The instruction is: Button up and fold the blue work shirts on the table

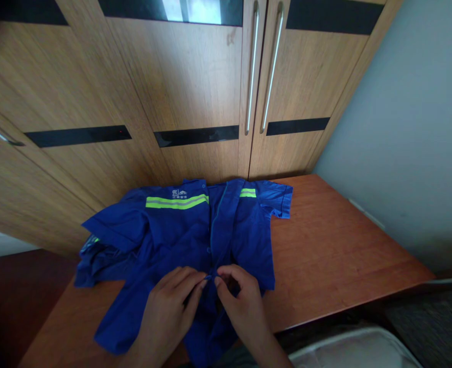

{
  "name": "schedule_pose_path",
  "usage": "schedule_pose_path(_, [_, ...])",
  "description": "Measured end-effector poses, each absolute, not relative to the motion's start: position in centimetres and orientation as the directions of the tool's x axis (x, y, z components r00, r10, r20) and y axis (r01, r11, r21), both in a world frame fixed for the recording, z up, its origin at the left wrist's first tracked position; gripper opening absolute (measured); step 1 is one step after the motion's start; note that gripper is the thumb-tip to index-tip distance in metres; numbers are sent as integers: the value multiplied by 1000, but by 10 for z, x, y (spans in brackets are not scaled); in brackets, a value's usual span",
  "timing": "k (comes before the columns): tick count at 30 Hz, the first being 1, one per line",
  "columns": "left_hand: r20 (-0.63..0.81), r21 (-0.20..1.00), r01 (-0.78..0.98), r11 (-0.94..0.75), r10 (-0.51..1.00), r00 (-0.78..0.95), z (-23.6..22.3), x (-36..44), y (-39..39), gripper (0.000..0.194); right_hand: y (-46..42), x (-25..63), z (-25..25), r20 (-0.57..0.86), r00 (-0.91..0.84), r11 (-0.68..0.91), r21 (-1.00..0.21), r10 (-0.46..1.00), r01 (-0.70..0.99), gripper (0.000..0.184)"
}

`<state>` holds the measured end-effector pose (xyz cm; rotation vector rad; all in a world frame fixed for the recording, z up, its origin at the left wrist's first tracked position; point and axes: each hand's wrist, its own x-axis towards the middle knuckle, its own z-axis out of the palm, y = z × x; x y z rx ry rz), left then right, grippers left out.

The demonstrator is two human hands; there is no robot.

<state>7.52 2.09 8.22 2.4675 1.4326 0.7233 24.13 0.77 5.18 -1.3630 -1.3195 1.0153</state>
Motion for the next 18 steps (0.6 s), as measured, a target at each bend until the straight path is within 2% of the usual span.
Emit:
schedule_pose_path(10, [262,197,831,-521,844,467,87,81,20,20,5,238,61,129,11,124,-966,992,227,19])
schedule_pose_path(15, [235,300,817,-493,868,438,86,81,23,20,8,247,59,67,-71,78,-980,995,182,24])
schedule_pose_path(18, [239,370,788,-492,870,431,83,80,25,18,15,251,58,48,-114,75,-968,992,239,23])
